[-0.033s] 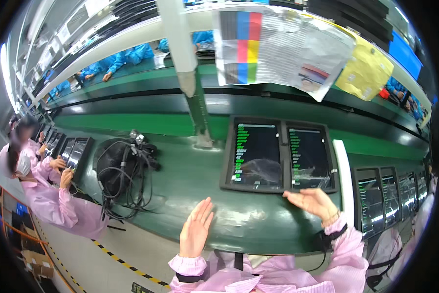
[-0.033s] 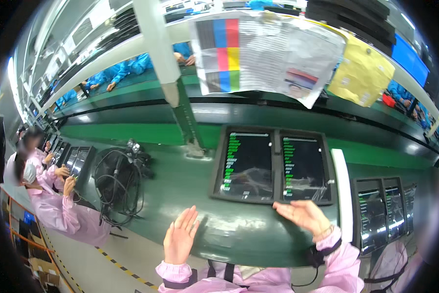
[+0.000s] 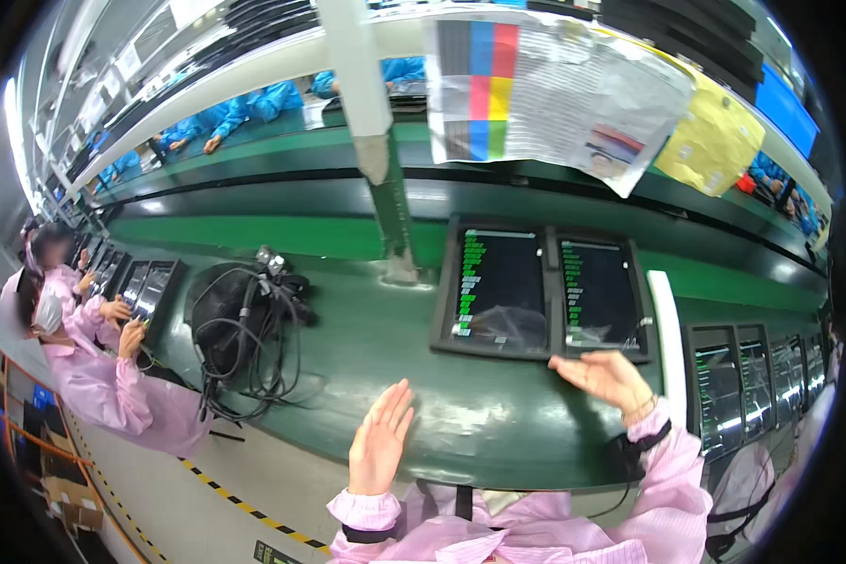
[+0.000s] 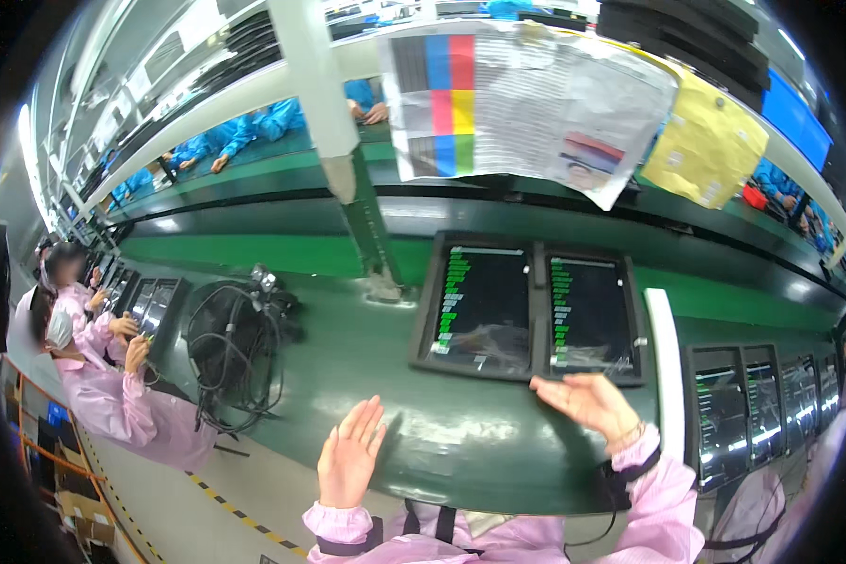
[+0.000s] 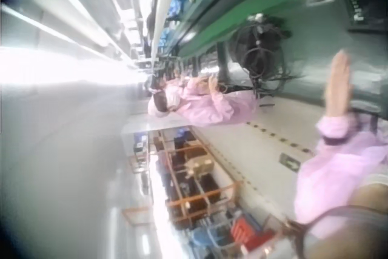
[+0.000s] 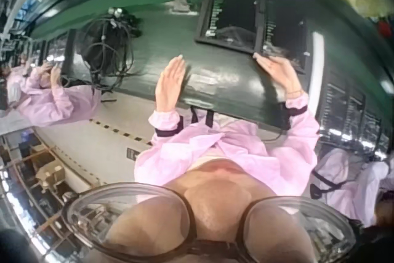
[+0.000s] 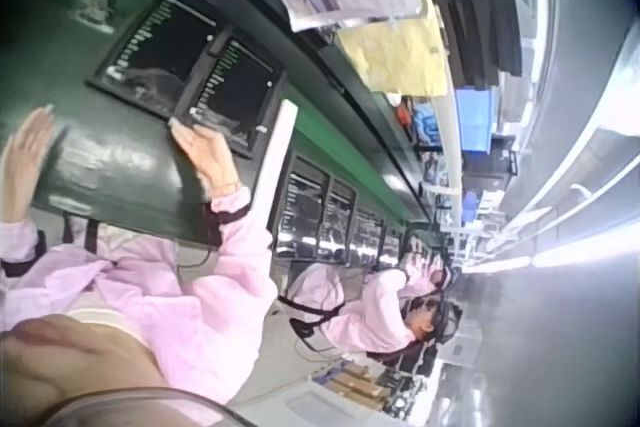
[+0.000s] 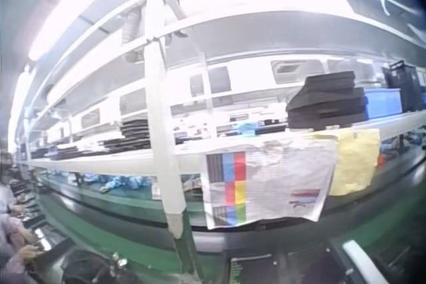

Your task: The person picks up a tablet to tap its screen and hold it up to a poster, then places it into a tray to test it alongside another tablet using a white bar. They repeat this process by picking up the second tablet to tap its screen and hold it up to the poster before returning it to the tray.

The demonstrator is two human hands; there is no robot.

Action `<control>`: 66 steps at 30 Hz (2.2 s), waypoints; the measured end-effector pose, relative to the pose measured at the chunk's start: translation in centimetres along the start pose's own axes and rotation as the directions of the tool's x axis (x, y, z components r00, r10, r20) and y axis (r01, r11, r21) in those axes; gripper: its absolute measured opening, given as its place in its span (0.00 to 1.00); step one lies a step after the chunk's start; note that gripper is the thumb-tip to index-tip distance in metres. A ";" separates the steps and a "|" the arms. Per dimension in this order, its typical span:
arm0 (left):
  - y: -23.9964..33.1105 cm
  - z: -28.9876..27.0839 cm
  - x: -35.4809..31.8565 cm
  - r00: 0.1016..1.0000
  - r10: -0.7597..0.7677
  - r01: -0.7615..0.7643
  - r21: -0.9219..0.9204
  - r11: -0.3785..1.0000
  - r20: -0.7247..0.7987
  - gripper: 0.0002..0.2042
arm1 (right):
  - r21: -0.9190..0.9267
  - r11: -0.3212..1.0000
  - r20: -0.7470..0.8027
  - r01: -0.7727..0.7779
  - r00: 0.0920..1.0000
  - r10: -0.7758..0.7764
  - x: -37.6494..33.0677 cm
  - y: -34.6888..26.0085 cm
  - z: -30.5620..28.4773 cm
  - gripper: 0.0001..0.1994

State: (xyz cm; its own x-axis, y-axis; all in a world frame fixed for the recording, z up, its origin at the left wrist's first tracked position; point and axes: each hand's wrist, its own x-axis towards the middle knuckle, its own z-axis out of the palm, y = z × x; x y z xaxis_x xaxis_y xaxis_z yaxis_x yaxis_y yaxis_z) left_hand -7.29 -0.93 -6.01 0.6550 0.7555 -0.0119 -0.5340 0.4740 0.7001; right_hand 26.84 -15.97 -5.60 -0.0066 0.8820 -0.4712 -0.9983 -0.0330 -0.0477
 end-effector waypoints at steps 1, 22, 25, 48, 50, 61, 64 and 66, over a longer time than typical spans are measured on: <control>0.3 -0.4 -0.1 1.000 0.011 -0.011 -0.016 1.000 0.004 0.28 | -0.035 0.999 0.023 0.017 1.000 -0.017 1.5 -1.0 0.8 0.23; -0.1 -2.3 0.0 0.995 -0.045 0.046 -0.017 0.999 0.085 0.28 | -0.592 0.565 0.242 0.575 0.795 -0.556 5.6 -4.2 -0.2 0.15; -1.0 -1.5 0.3 0.993 -0.104 0.102 0.042 0.994 0.063 0.27 | -0.811 0.161 0.242 0.562 0.573 -0.783 -2.5 -3.9 -2.0 0.12; -12.8 10.7 2.4 0.649 -0.688 0.473 0.536 0.699 0.326 0.23 | -0.469 -0.453 0.563 -0.758 0.138 -0.815 -12.4 -4.8 -10.9 0.10; -15.0 11.7 3.7 0.535 -0.790 0.547 0.590 0.593 0.298 0.26 | -0.465 -0.507 0.564 -0.725 0.198 -0.801 -11.0 -2.9 -9.6 0.10; -24.1 16.5 6.2 0.809 -0.463 -0.223 0.919 0.325 0.361 0.23 | -0.712 -0.536 0.512 -0.454 0.187 -0.838 -8.4 5.2 -7.0 0.18; -19.9 14.9 6.9 0.818 -0.452 -0.222 0.920 0.324 0.356 0.21 | -0.669 -0.576 0.541 -0.470 0.224 -0.811 -8.2 5.0 -7.4 0.17; -16.1 12.5 7.5 0.841 -0.328 -0.346 0.894 0.285 0.430 0.18 | -0.685 -0.567 0.547 -0.459 0.190 -0.815 -7.6 5.0 -7.3 0.16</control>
State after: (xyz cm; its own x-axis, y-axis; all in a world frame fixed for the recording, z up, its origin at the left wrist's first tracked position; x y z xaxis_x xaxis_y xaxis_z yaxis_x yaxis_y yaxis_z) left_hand 12.92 -8.54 -8.48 0.9562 0.2850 0.0672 0.0991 -0.5310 0.8416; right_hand 22.34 -26.30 -8.65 0.7811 0.4519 0.4309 0.6080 -0.7076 -0.3600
